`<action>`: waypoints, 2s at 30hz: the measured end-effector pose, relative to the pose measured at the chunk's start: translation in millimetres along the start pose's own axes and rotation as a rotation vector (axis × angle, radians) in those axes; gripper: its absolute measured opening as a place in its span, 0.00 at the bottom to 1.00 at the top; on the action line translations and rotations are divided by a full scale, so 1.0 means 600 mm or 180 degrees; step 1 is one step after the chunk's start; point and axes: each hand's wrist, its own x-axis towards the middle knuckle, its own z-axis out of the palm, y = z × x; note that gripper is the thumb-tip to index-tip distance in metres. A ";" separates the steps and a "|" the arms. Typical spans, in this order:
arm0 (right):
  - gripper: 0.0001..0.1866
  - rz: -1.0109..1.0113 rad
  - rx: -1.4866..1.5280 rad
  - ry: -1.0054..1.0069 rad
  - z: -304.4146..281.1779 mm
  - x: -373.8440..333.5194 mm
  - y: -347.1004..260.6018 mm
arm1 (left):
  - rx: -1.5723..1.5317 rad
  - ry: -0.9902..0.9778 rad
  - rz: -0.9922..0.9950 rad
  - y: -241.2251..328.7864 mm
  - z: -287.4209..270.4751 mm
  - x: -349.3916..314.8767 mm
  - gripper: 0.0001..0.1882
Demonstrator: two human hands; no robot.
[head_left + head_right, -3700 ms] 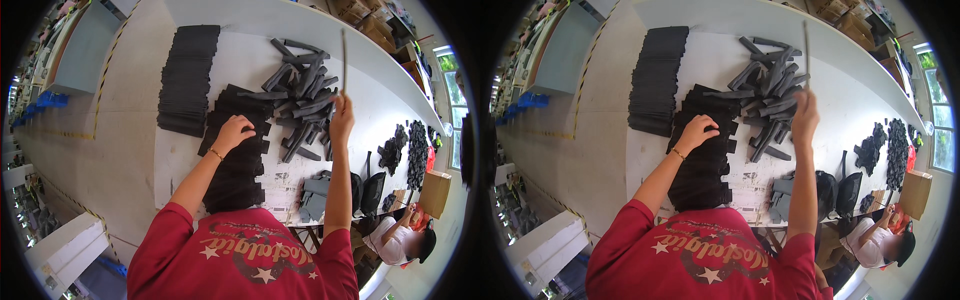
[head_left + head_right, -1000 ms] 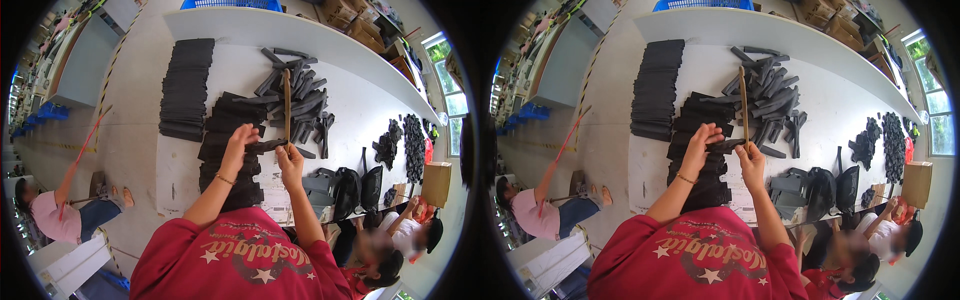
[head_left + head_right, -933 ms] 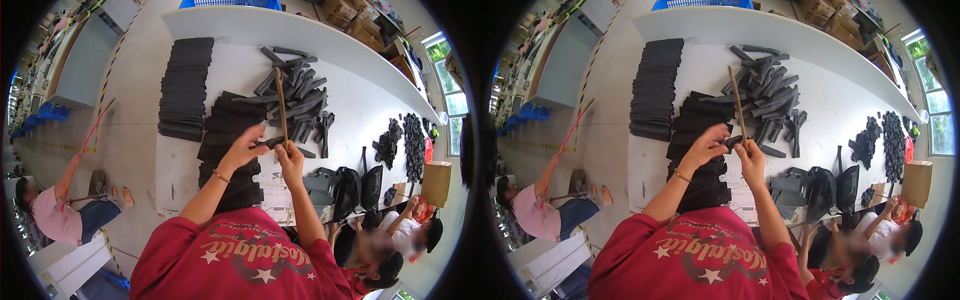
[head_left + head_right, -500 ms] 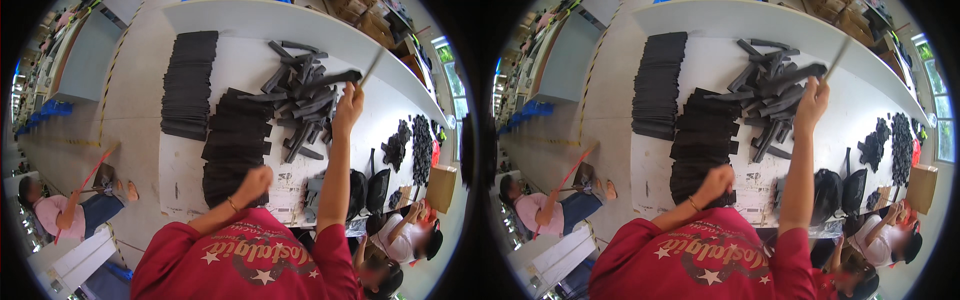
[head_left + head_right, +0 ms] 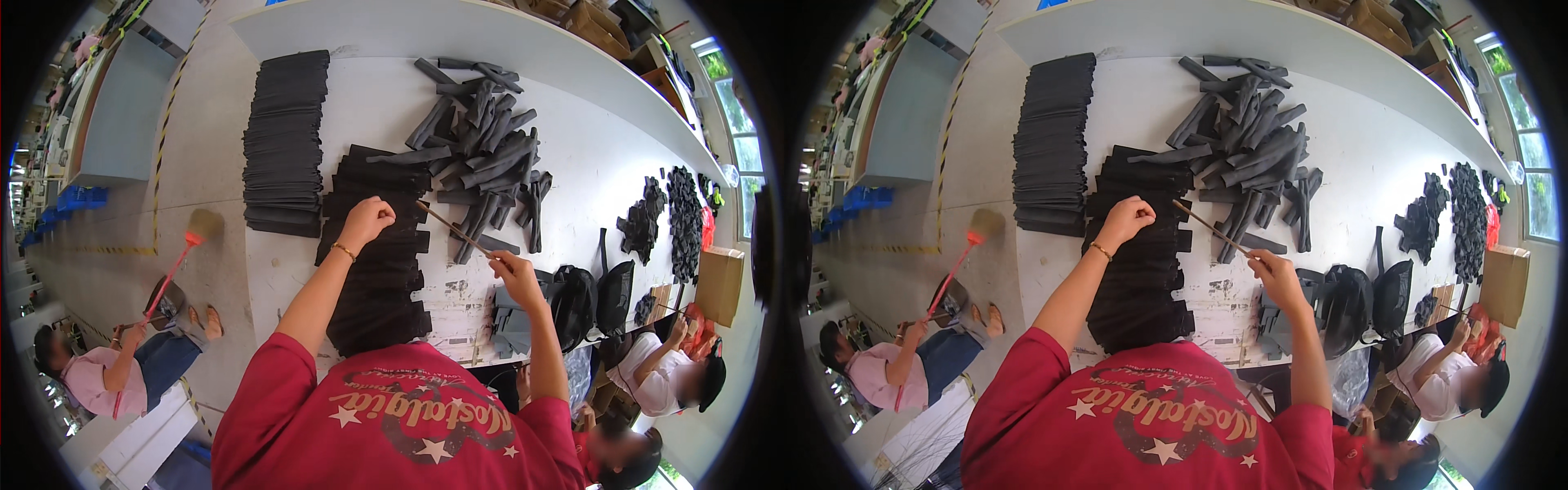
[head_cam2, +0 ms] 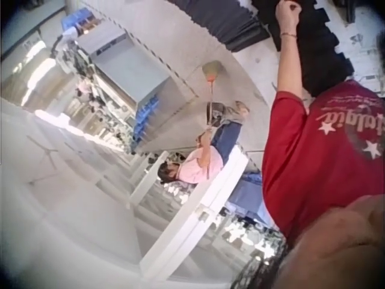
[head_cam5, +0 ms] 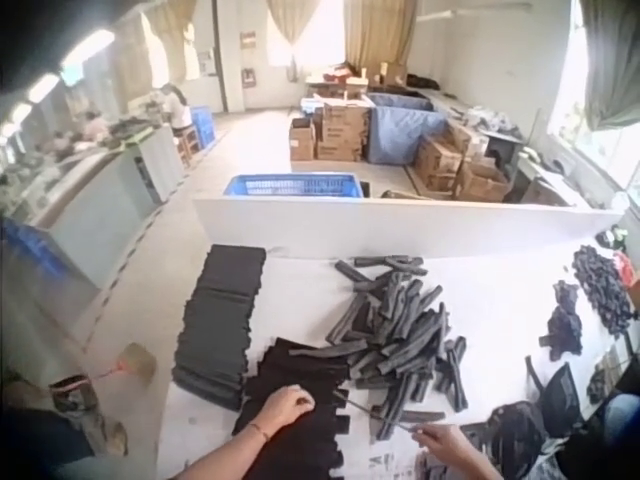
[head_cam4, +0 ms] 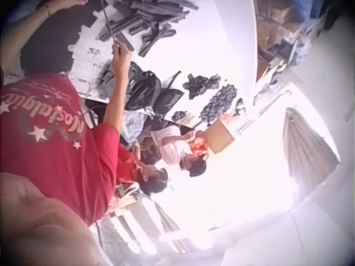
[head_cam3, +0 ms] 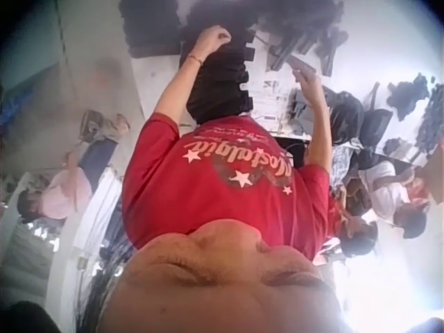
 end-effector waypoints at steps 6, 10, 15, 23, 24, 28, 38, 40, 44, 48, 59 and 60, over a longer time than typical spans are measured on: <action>0.11 -0.0083 0.0008 0.0005 -0.010 -0.012 0.009 | 0.0644 -0.0144 0.0290 0.006 0.010 -0.002 0.05; 0.11 -0.0139 -0.0031 0.0009 -0.009 -0.024 -0.001 | 0.0348 0.0163 0.0541 0.005 -0.006 -0.008 0.05; 0.11 -0.0153 -0.0060 -0.0121 -0.009 -0.037 0.000 | 0.0099 0.0305 0.1049 0.047 -0.043 -0.027 0.04; 0.11 -0.0069 -0.0224 -0.0244 -0.022 -0.050 -0.041 | 0.0238 0.0610 0.1294 0.074 -0.061 -0.046 0.03; 0.11 -0.0039 -0.0189 -0.0248 -0.023 -0.052 -0.041 | 0.0231 0.0671 0.1319 0.076 -0.062 -0.047 0.03; 0.10 -0.0048 -0.0215 -0.0330 -0.024 -0.058 -0.041 | 0.0259 0.0726 0.1417 0.095 -0.059 -0.053 0.03; 0.12 -0.0367 0.1090 -0.0284 0.125 -0.019 -0.039 | 0.0421 0.1503 0.2080 0.217 0.012 -0.148 0.09; 0.11 -0.0225 0.1322 -0.0513 0.143 -0.036 -0.058 | -0.0892 0.2726 0.1115 0.199 -0.026 -0.162 0.18; 0.12 -0.0460 0.1076 0.0078 0.236 -0.041 -0.050 | -0.5729 0.0550 -0.0769 0.139 0.035 -0.169 0.15; 0.11 -0.0598 0.0952 0.0979 0.286 -0.038 -0.099 | -0.6096 0.1046 -0.0921 0.148 0.053 -0.158 0.14; 0.10 0.0006 0.0782 -0.0170 0.265 -0.145 -0.055 | -0.5283 0.1427 -0.1444 0.140 0.011 -0.123 0.12; 0.10 0.0016 0.0854 -0.0250 0.259 -0.155 -0.047 | -0.5175 0.1586 -0.1442 0.143 0.011 -0.118 0.13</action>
